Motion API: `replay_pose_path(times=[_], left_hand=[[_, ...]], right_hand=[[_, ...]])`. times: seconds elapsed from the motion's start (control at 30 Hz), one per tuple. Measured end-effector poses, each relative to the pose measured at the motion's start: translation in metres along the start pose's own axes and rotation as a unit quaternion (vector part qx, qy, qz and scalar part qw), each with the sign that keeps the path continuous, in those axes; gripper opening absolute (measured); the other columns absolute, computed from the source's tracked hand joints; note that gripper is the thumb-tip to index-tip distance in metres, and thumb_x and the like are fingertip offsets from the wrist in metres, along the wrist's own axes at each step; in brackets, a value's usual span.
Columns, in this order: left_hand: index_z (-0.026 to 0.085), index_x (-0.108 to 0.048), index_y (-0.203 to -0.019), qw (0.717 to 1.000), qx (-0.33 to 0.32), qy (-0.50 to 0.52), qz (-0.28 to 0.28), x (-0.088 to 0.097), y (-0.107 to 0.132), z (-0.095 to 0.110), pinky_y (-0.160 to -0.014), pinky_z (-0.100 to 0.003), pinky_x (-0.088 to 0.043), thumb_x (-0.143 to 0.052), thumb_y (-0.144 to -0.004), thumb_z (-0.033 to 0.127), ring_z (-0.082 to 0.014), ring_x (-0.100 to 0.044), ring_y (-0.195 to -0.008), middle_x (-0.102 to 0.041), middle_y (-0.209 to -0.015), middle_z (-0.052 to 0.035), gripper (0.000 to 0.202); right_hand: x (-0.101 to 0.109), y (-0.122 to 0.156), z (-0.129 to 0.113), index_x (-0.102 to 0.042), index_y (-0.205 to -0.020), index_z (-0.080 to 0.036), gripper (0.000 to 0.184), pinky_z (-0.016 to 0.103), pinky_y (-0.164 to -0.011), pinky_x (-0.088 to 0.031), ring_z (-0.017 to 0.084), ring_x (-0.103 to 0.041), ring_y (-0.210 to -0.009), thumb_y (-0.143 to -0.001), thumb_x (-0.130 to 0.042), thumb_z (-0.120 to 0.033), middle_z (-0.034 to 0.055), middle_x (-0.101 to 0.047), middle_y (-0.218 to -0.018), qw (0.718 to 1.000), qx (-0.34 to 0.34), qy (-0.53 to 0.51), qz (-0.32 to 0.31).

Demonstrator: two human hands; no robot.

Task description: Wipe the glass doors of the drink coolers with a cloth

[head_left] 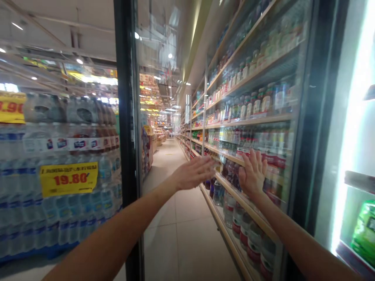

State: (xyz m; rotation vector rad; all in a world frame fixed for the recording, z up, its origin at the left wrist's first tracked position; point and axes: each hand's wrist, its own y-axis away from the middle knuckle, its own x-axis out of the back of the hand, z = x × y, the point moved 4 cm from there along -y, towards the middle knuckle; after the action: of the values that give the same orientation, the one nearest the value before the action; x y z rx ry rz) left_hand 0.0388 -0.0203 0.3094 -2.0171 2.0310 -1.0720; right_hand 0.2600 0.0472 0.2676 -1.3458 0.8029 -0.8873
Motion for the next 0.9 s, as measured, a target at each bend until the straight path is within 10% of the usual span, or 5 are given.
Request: replay_pose_path(times=[0.13,0.37,0.57,0.77,0.9], left_hand=[[0.021,-0.038,-0.132,0.971,0.224,-0.037,0.079,0.006,-0.018,-0.027,-0.112,-0.048,-0.019,-0.044,-0.085,0.019,-0.0224,-0.004,-0.14,-0.024,-0.149,-0.0062,0.048],[0.021,-0.049,-0.122,0.992,-0.12,0.024,-0.03,-0.025,-0.027,0.039,-0.111,-0.036,-0.025,-0.041,-0.087,0.022,-0.0176,-0.021,-0.137,-0.04,-0.141,-0.0035,0.036],[0.018,-0.027,-0.138,0.95,0.274,-0.077,0.131,-0.002,-0.041,-0.021,-0.111,-0.049,-0.02,-0.044,-0.086,0.023,-0.0242,-0.006,-0.14,-0.021,-0.15,-0.0095,0.055],[0.018,-0.033,-0.134,0.995,0.036,-0.07,0.061,-0.036,-0.049,0.042,-0.11,-0.038,-0.024,-0.043,-0.087,0.024,-0.0205,-0.014,-0.139,-0.03,-0.146,-0.0068,0.048],[0.014,-0.034,-0.135,0.965,0.231,-0.071,0.106,-0.036,-0.089,0.018,-0.11,-0.046,-0.021,-0.04,-0.089,0.027,-0.0263,-0.013,-0.139,-0.031,-0.145,-0.0136,0.048]], right_hand=[[0.002,-0.001,-0.001,-0.027,-0.141,-0.025,0.055,0.052,-0.109,-0.016,0.026,-0.018,-0.139,-0.088,-0.038,-0.027,0.01,-0.029,-0.147,1.0,0.001,0.002,0.007],[0.0,0.0,0.001,-0.026,-0.142,-0.025,0.055,0.051,-0.109,-0.018,0.026,-0.018,-0.138,-0.088,-0.037,-0.028,0.0103,-0.03,-0.147,1.0,0.01,-0.002,-0.005],[0.004,0.001,0.003,-0.019,-0.144,-0.024,0.057,0.05,-0.11,-0.017,0.024,-0.022,-0.138,-0.089,-0.035,-0.026,0.0105,-0.033,-0.145,1.0,-0.002,-0.02,-0.009],[0.022,0.018,0.032,-0.016,-0.144,-0.023,0.058,0.053,-0.107,-0.02,0.026,-0.026,-0.136,-0.089,-0.036,-0.026,0.0126,-0.035,-0.144,0.999,-0.032,-0.003,-0.018],[0.032,0.035,0.055,-0.018,-0.144,-0.023,0.058,0.055,-0.105,-0.024,0.028,-0.03,-0.134,-0.089,-0.037,-0.026,0.0143,-0.035,-0.144,0.999,-0.049,0.015,-0.018]])
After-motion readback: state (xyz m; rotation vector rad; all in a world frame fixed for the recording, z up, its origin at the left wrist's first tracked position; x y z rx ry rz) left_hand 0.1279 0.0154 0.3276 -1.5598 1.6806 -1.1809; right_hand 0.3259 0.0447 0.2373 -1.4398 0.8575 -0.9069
